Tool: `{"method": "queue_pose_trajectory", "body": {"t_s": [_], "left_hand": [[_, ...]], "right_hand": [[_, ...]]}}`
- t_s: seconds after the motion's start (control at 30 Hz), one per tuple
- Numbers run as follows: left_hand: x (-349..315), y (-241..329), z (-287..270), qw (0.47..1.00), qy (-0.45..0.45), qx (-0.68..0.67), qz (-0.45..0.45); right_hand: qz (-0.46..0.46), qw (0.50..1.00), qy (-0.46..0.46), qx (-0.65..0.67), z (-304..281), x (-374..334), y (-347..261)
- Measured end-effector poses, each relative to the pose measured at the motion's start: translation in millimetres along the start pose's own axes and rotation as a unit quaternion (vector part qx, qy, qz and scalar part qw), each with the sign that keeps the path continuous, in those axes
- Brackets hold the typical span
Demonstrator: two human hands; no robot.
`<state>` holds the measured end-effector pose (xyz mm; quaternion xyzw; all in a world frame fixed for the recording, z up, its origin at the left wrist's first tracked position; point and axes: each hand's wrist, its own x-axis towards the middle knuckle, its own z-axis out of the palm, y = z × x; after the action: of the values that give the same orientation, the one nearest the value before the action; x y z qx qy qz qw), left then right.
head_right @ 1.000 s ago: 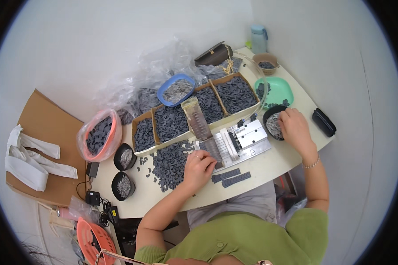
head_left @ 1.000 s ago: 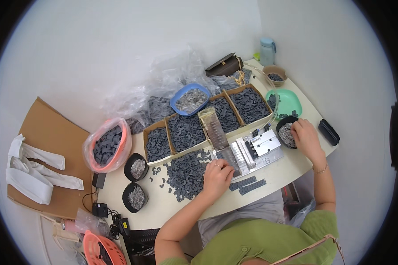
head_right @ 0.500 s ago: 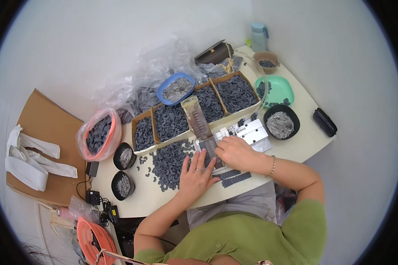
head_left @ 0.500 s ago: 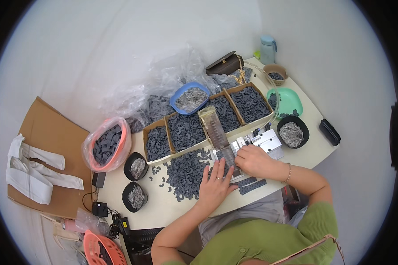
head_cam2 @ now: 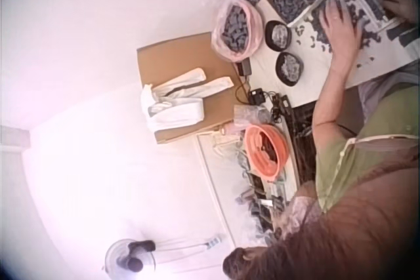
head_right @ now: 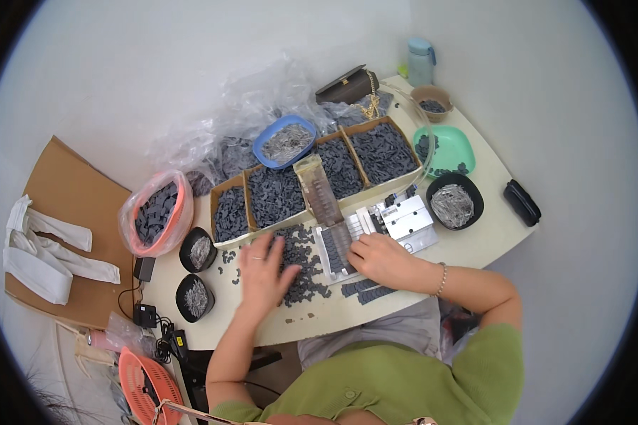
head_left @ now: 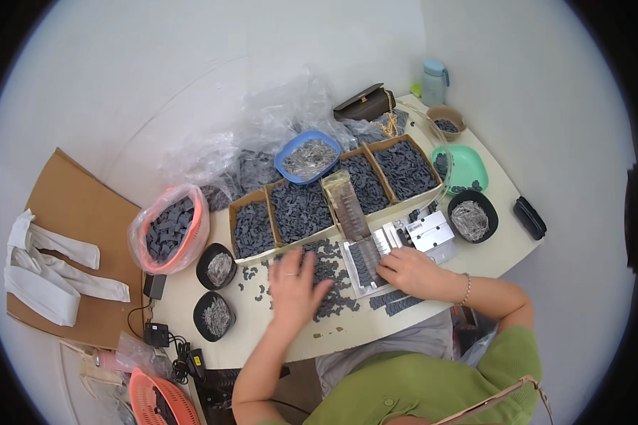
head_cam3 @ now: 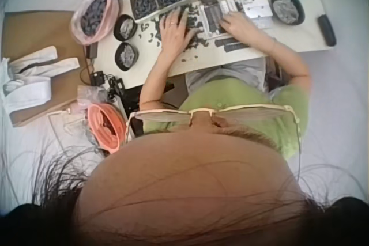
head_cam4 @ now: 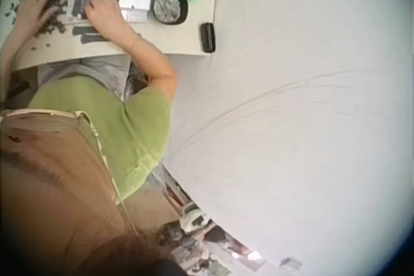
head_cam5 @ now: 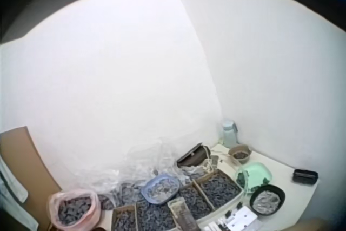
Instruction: The person assembles small gray plastic components using a metal fixture. They retrieve pieces from various containers on the table, fit them together by hand on the fixture, and place completed units aside.
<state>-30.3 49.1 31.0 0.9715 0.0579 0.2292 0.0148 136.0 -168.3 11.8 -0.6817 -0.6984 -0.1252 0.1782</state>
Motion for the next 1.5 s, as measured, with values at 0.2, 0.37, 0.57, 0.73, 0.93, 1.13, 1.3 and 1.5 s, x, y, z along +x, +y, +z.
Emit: {"method": "queue_pose_trajectory", "body": {"t_s": [0.2,0.37,0.57,0.73,0.93,1.13,1.3,1.5], "left_hand": [[-25,-122,-32,0.982,0.049,0.067,-0.167],[-49,-204,-30,0.959,-0.08,0.058,-0.266],[-41,-213,-25,0.945,-0.156,0.048,-0.282],[-35,-209,-30,0.955,-0.108,0.05,-0.271],[-36,-209,-44,0.938,-0.132,0.004,-0.321],[-30,-205,-34,0.939,-0.032,-0.083,-0.333],[1,-79,-3,0.84,-0.1,-0.451,-0.286],[26,40,51,0.917,-0.033,-0.395,-0.051]], "right_hand": [[-0.029,0.999,0.011,-0.014,3,12,0],[-0.072,0.994,-0.076,0.026,0,48,13],[0.08,0.992,0.083,0.054,-10,156,101],[0.214,0.966,-0.099,0.105,35,223,153],[0.25,0.954,-0.166,0.006,61,253,147],[0.221,0.966,-0.134,0.001,60,241,161],[0.232,0.969,-0.069,0.055,63,242,158],[0.274,0.961,0.037,0.029,47,211,168]]}}
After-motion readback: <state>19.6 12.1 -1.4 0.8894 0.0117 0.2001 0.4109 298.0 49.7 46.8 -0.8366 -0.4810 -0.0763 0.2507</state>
